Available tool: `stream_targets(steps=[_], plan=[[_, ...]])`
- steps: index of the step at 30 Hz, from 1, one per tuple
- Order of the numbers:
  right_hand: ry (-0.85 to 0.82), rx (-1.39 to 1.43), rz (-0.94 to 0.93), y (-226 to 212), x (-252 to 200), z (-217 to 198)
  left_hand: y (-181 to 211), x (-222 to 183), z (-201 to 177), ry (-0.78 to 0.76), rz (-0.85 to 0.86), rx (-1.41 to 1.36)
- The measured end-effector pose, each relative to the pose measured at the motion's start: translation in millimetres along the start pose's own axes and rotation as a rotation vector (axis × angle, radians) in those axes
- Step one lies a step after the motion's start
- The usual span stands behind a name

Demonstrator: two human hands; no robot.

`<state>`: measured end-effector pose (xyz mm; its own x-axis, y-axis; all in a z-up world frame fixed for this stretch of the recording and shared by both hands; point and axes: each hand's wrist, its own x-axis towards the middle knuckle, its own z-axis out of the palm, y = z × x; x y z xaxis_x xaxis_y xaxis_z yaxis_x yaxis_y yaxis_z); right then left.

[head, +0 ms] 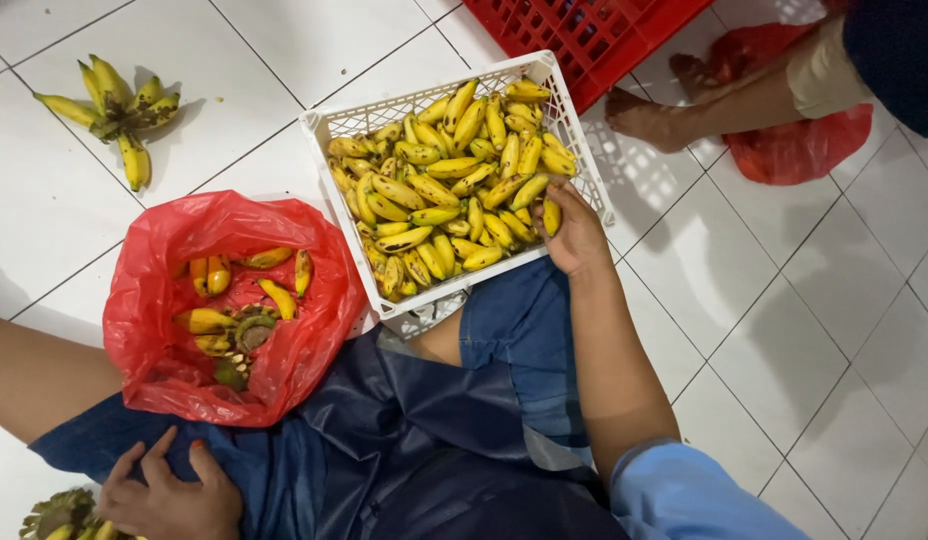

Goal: Sorting, trimming, and cleaning bananas from a plastic crate into a red bag while sitting on the floor.

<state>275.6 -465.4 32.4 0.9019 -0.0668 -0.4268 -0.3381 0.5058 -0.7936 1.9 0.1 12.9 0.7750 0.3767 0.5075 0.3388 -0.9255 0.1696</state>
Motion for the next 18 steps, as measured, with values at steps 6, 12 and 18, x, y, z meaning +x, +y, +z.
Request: stream_targets(steps=[6, 12, 18], plan=[[0.093, -0.158, -0.147, 8, -2, 11, 0, -1, 0, -0.033, -0.026, 0.003], [0.256, -0.454, 0.027, 10, -30, 59, 29, 16, -20, -0.002, -0.001, -0.041], [-0.34, -0.453, 0.04, 88, -74, 87, 114, 39, 0, -0.436, -0.016, -0.873]])
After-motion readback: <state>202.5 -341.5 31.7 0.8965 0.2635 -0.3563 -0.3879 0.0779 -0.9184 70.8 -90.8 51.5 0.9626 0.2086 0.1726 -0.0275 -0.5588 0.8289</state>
